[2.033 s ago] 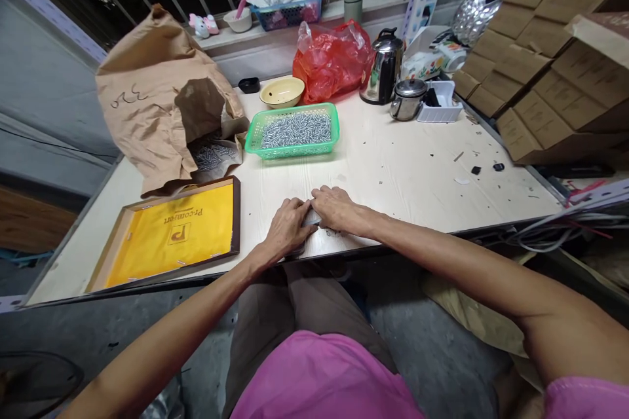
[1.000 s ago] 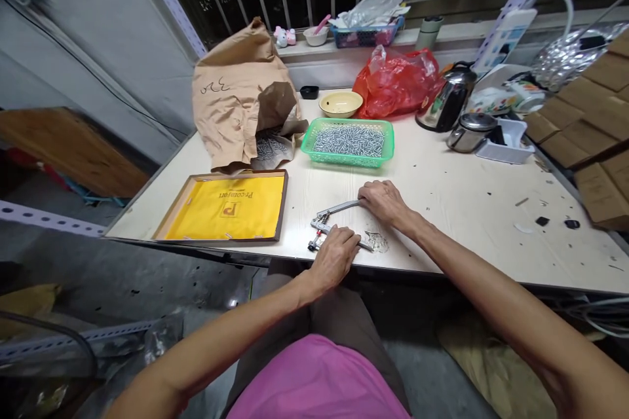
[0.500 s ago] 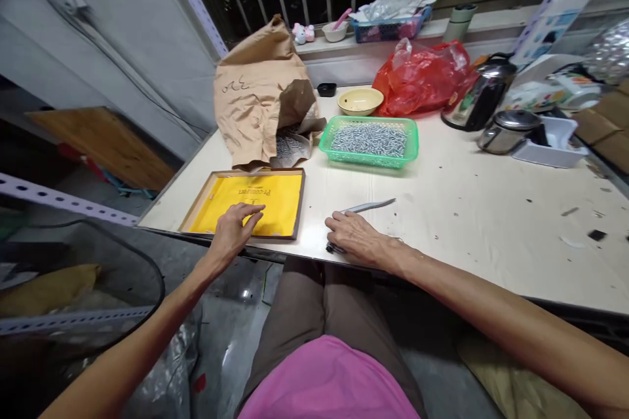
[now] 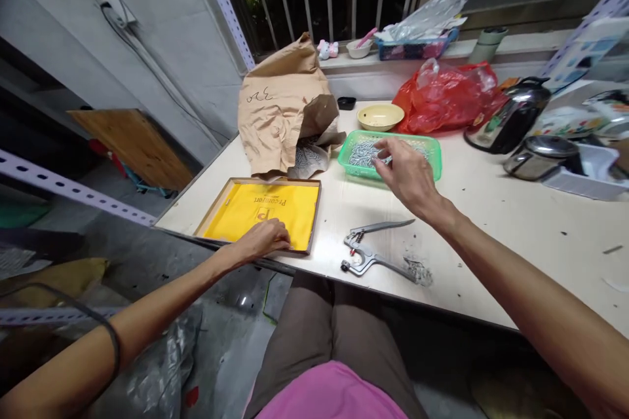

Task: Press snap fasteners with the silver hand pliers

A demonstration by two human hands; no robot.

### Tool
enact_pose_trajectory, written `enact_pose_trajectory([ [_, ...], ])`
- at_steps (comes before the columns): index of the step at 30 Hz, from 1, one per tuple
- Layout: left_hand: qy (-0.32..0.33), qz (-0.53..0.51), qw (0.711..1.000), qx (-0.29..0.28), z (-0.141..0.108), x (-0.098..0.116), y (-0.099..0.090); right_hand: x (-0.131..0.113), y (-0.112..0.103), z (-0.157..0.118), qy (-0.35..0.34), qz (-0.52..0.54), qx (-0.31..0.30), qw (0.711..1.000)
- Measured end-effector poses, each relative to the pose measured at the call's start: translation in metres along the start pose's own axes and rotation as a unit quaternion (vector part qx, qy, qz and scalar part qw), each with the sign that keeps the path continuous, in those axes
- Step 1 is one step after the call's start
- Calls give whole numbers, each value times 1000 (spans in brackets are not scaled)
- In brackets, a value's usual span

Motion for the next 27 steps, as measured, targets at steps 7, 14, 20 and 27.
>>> enact_pose_trajectory([
  [7, 32, 41, 998, -31, 16, -7, -1, 11, 4, -31, -5, 29, -55, 998],
  [14, 61, 62, 996, -21, 16, -6, -2, -34, 14, -141, 38, 69, -200, 977],
  [20, 64, 80, 994, -27, 6, 10, -13, -39, 17, -180, 25, 21, -235, 972],
  [27, 23, 88, 995, 36, 5, -7, 5, -41, 19, -181, 11, -34, -268, 963],
])
Point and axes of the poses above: each hand's wrist, its own z-axis towards the middle knuckle, its own y-axis out of the palm, x = y × z, the point moved 1 cm from there along z, towards the middle knuckle, and after that the axes turned 15 degrees about -y, right-handed, at the moved point
